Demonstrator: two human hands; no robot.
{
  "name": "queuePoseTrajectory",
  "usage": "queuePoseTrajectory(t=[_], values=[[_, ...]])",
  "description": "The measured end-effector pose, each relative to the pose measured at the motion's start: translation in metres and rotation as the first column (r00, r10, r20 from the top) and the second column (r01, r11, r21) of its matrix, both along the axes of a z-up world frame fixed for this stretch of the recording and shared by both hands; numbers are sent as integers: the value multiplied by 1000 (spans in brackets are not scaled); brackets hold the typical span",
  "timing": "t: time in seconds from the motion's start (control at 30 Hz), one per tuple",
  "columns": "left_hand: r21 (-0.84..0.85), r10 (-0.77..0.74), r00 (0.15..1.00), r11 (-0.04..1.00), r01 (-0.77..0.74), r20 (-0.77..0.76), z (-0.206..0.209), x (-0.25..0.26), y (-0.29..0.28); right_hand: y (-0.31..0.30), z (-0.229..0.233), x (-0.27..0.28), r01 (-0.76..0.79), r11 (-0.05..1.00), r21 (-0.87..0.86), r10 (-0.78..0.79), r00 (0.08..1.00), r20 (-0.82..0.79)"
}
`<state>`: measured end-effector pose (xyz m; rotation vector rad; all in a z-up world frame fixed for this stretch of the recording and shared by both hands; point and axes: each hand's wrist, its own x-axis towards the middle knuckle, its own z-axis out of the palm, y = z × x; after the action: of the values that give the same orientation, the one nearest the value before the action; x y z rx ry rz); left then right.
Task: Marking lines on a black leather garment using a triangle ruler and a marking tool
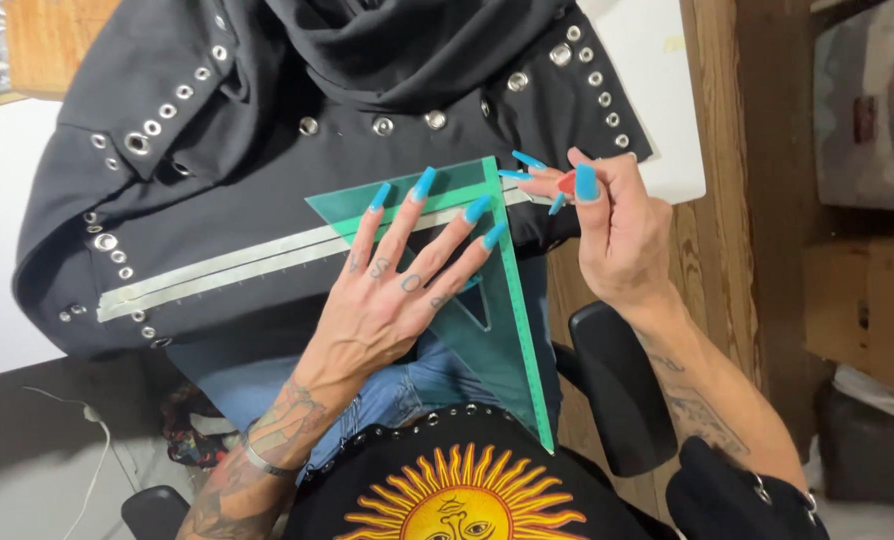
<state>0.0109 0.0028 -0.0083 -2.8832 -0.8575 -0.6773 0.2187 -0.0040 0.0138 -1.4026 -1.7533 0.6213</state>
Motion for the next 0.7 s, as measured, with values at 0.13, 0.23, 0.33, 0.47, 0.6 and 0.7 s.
queuePoseTrajectory(t=[0.13, 0.23, 0.33, 0.47, 0.6, 0.7], values=[[-19, -1, 1000, 1000, 1, 5, -2, 2, 0, 0, 2, 3, 58, 997, -50, -56, 998, 31], [-13, 13, 1000, 1000, -12, 10, 2, 4, 2, 1, 2, 5, 35, 998, -49, -35, 999, 10], [-11, 19, 1000, 1000, -19, 13, 1, 6, -1, 3, 4, 4, 34, 998, -50, -34, 999, 2], [-62, 15, 1000, 998, -14, 20, 7, 7, 0, 2, 3, 6, 60, 994, -94, -58, 998, 19], [-34, 27, 999, 999, -26, 20, 6, 6, 0, 5, 2, 6, 37, 997, -66, -38, 999, -21], [-61, 24, 999, 998, -22, 23, 6, 7, -2, 4, 1, 7, 49, 997, -60, -51, 998, -22]])
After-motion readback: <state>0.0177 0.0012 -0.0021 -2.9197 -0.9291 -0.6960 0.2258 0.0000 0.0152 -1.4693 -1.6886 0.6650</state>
